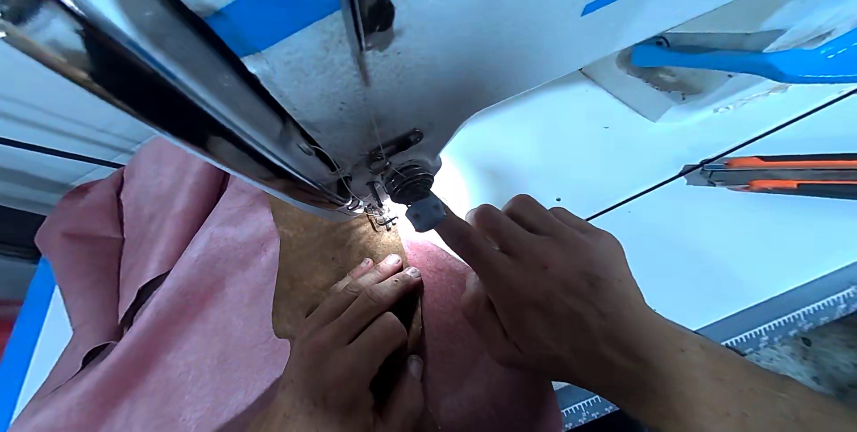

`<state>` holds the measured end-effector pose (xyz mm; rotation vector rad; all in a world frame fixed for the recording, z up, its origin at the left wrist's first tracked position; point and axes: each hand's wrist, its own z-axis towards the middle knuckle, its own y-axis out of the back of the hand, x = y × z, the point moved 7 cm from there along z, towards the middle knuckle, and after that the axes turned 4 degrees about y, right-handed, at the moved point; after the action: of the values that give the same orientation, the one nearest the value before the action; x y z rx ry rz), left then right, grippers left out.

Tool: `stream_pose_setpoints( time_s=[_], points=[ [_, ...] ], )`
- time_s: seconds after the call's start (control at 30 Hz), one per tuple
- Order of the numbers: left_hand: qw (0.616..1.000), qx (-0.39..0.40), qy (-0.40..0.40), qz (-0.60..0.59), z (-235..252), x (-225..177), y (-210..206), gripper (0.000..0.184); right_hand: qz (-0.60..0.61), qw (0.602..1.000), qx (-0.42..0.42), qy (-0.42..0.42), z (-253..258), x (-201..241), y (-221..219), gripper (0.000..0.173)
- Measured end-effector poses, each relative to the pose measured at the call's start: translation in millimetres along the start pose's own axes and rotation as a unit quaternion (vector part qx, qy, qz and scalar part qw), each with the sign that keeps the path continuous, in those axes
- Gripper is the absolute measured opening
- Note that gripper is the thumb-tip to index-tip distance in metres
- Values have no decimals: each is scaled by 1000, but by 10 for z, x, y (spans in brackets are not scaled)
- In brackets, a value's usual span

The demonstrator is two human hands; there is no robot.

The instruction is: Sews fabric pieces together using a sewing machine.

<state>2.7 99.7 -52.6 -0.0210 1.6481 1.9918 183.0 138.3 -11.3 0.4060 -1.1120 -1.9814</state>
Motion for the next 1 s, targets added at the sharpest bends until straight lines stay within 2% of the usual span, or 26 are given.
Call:
stream_pose_setpoints(
  time_s=[1.0],
  points=[
    [1000, -5, -3, 2, -10, -25, 48, 25, -18, 1000, 14, 10, 1, 35, -11, 59]
  ],
)
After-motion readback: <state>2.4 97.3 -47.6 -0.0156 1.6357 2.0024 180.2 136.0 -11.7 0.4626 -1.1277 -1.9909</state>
